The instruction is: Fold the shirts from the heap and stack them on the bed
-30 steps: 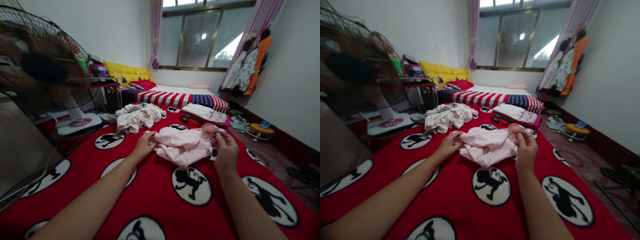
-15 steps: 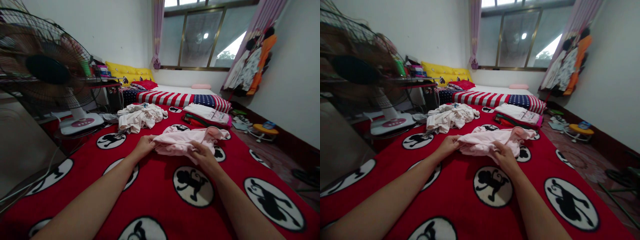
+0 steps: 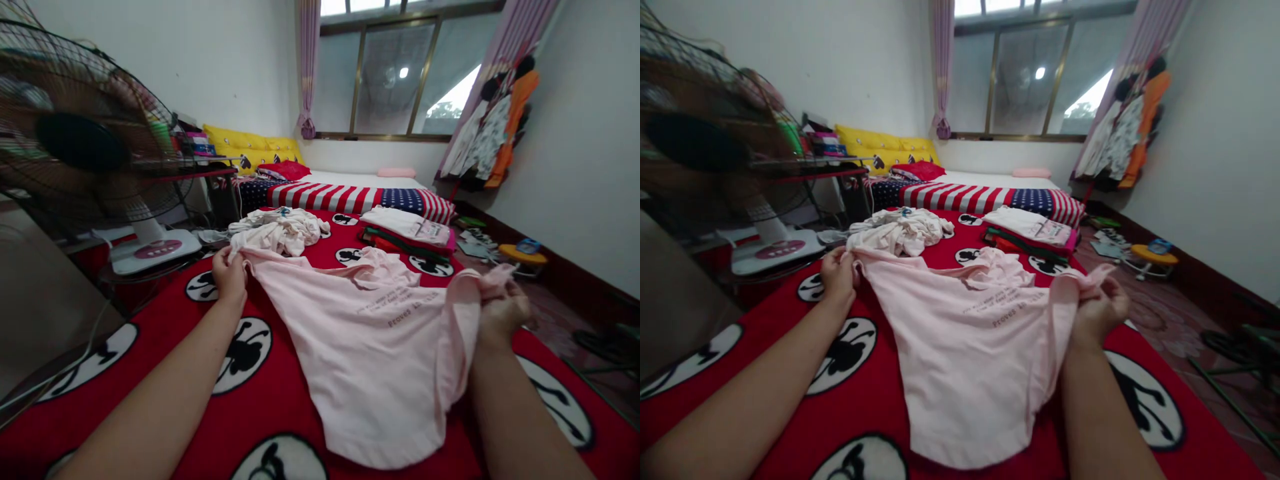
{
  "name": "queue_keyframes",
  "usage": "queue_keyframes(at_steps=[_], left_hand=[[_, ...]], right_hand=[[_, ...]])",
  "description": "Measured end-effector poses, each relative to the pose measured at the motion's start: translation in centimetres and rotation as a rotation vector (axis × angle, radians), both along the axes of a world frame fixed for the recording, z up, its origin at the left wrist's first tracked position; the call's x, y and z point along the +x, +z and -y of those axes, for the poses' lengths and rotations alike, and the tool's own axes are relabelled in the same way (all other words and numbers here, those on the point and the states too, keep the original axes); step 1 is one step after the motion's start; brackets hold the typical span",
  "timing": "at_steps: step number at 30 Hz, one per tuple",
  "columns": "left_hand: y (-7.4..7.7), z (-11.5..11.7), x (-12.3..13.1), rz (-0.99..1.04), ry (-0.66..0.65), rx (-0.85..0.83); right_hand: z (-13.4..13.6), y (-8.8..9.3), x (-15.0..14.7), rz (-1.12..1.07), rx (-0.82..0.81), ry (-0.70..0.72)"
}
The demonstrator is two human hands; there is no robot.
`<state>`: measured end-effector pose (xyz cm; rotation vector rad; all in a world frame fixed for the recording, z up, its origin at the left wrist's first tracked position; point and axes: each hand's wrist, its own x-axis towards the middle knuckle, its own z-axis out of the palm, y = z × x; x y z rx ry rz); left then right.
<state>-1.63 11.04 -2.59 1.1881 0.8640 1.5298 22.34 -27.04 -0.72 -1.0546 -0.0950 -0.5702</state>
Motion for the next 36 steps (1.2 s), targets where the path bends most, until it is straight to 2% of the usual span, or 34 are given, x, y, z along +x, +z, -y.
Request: queue_keyframes(at_steps=[1, 3, 5, 6, 7, 9, 11, 12, 14, 15, 17, 19, 21, 23, 26, 28, 31, 34, 36], left_hand=[[0.1, 0.2, -0.1, -0.071, 0.043, 0.080], [0.4, 1.1, -0.3, -0.286, 0.152, 0.330], [1.0, 2.5, -0.3, -0.498, 0.211, 0.635], [1.2, 3.3, -0.2, -0.555, 0.183, 0.762], [1.4, 4.2, -0.1, -0.569, 0.102, 0.855], [1.3, 6.0, 0.4, -0.569, -0.163, 0.990], [0.9, 7.4, 1.0, -0.603, -0.436, 1.076], [0.6, 7.9, 1.2, -0.640, -0.546, 1.104], [0.1, 8.5, 1.4, -0.738, -0.680, 1.134], [-0.1, 8.6, 1.5, -0.787, -0.698, 1.141], [-0.2, 8.4, 1.4, -0.869, -0.625, 1.137], [-0.1, 7.9, 1.3, -0.930, -0.452, 1.120], [0.1, 7.2, 1.1, -0.991, -0.278, 1.095], [0.3, 6.5, 1.0, -1.059, -0.162, 1.065], [0.2, 5.7, 0.8, -1.143, -0.093, 1.009], [0.3, 5.6, 0.7, -1.198, -0.101, 0.999], [0.6, 6.1, 0.4, -1.326, -0.179, 0.997], [1.3, 6.5, 0.2, -1.429, -0.279, 0.874], [1.9, 6.8, 0.2, -1.321, -0.301, 0.745]], right_hand=[[-0.1, 0.1, -0.2, -0.014, 0.039, -0.057], [-0.6, 0.5, -1.2, 0.012, 0.017, -0.139], [-1.5, 1.1, -2.5, 0.085, -0.087, -0.133], [-2.0, 1.2, -3.2, 0.110, -0.155, -0.076], [-2.5, 1.3, -3.9, 0.112, -0.229, 0.020], [-3.4, 0.8, -5.0, 0.071, -0.420, 0.271], [-4.3, -0.1, -5.9, 0.045, -0.664, 0.500], [-4.7, -0.6, -6.2, 0.071, -0.787, 0.564], [-5.3, -1.4, -6.7, 0.209, -1.012, 0.605], [-5.5, -1.7, -6.8, 0.289, -1.110, 0.596], [-5.7, -2.0, -7.0, 0.419, -1.273, 0.565], [-5.7, -1.8, -7.2, 0.467, -1.355, 0.587], [-5.4, -1.1, -7.5, 0.450, -1.337, 0.696], [-4.9, -0.2, -7.9, 0.351, -1.264, 0.881], [-4.1, 1.0, -8.5, 0.095, -1.162, 1.197], [-3.8, 1.4, -8.7, -0.036, -1.136, 1.335], [-3.7, 1.4, -8.6, -0.098, -1.164, 1.365], [-4.0, 1.4, -8.7, -0.053, -1.181, 1.300], [-4.2, 1.6, -9.0, 0.043, -1.111, 1.199]])
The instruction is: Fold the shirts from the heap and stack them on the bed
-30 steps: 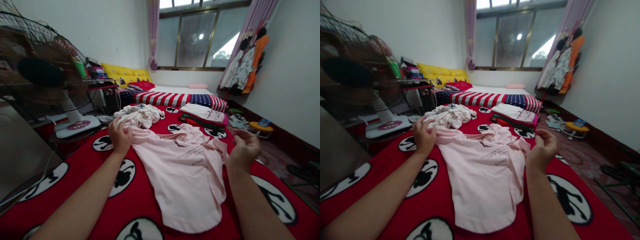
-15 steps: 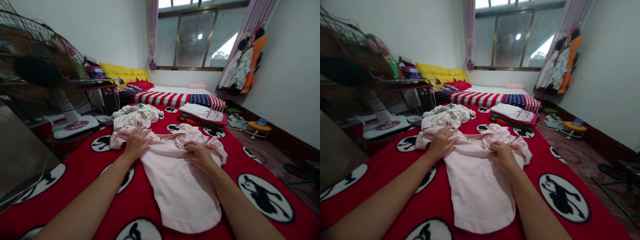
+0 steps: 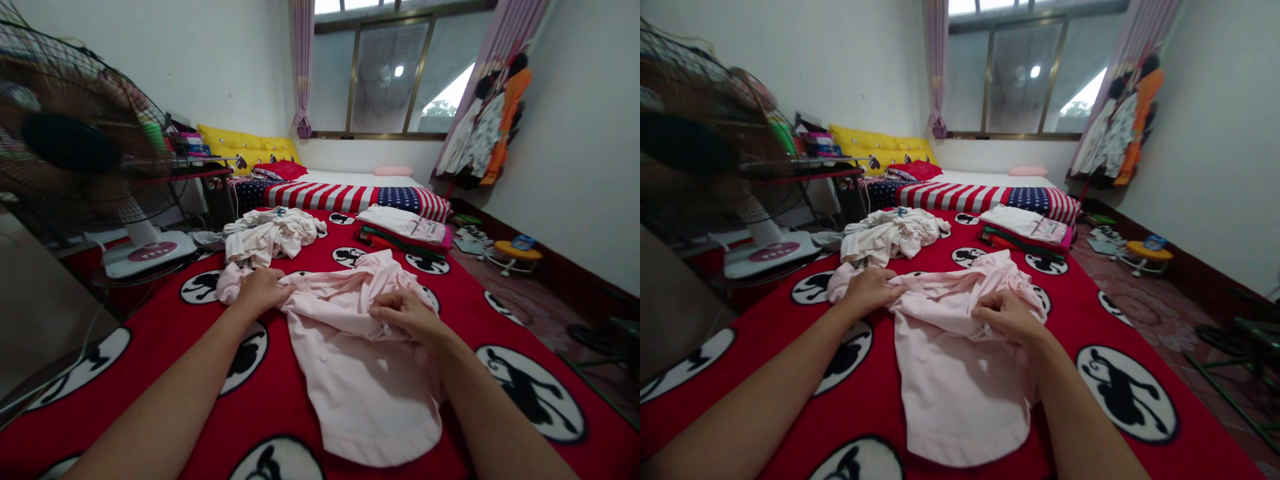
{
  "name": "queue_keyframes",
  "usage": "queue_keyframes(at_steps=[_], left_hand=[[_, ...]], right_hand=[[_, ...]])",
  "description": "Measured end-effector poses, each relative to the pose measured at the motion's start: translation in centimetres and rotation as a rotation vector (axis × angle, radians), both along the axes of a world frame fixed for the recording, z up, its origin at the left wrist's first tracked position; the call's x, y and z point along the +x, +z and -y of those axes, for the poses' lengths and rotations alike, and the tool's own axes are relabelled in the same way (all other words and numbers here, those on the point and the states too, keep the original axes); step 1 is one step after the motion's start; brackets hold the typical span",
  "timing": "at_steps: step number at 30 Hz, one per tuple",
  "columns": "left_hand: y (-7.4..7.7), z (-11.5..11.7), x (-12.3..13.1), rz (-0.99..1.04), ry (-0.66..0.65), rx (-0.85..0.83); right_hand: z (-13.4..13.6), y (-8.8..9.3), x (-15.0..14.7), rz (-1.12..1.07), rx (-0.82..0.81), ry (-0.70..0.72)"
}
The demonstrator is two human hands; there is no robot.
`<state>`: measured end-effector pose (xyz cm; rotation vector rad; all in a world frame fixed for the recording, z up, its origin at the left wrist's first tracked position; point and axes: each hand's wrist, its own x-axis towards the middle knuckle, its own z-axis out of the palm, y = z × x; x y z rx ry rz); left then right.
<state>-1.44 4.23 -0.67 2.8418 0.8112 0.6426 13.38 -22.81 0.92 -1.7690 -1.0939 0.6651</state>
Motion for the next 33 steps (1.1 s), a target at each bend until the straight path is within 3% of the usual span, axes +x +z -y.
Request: queue_keyframes(at_steps=[2, 5, 7, 8, 11, 14, 17, 21, 24, 27, 30, 33], left_hand=[[0.8, 0.7, -0.1, 0.261, -0.075, -0.250], [2.1, 3.1, -0.4, 0.601, -0.380, -0.878], [2.7, 5.2, -0.7, 0.524, -0.619, -1.207], [2.9, 6.2, -0.9, 0.399, -0.744, -1.269], [2.8, 8.2, -1.2, 0.050, -1.005, -1.213], [2.1, 8.3, -0.9, 0.053, -0.921, -1.273], [1.2, 7.0, 0.0, 0.315, -0.694, -1.301], [-0.2, 4.7, 1.6, 0.579, -0.521, -1.015], [-1.1, 3.8, 2.0, 0.521, -0.575, -0.774], [-1.3, 4.2, 1.6, 0.336, -0.764, -0.667], [-0.2, 5.2, 1.0, 0.266, -0.849, -0.907], [1.6, 5.1, 0.6, 0.516, -0.681, -1.297]], right_hand=[[-0.1, 0.4, -0.3, 0.079, 0.209, -0.060], [-0.1, 0.8, -0.8, 0.048, 0.346, -0.022], [0.0, 0.7, -1.1, -0.056, 0.237, 0.113], [0.0, 0.6, -1.3, -0.084, 0.175, 0.165], [-0.4, 0.0, -2.1, -0.067, 0.099, 0.177], [-1.1, -0.2, -2.8, -0.144, 0.150, 0.045], [-1.5, -0.4, -3.4, -0.263, 0.225, -0.080], [-1.4, -0.5, -4.3, -0.546, 0.212, 0.110], [-1.1, -0.7, -5.1, -0.686, 0.167, 0.198], [-0.6, -0.6, -5.4, -0.602, 0.211, 0.131], [0.2, 0.3, -4.6, -0.377, 0.392, 0.045], [1.0, 1.1, -2.6, -0.257, 0.569, -0.197]])
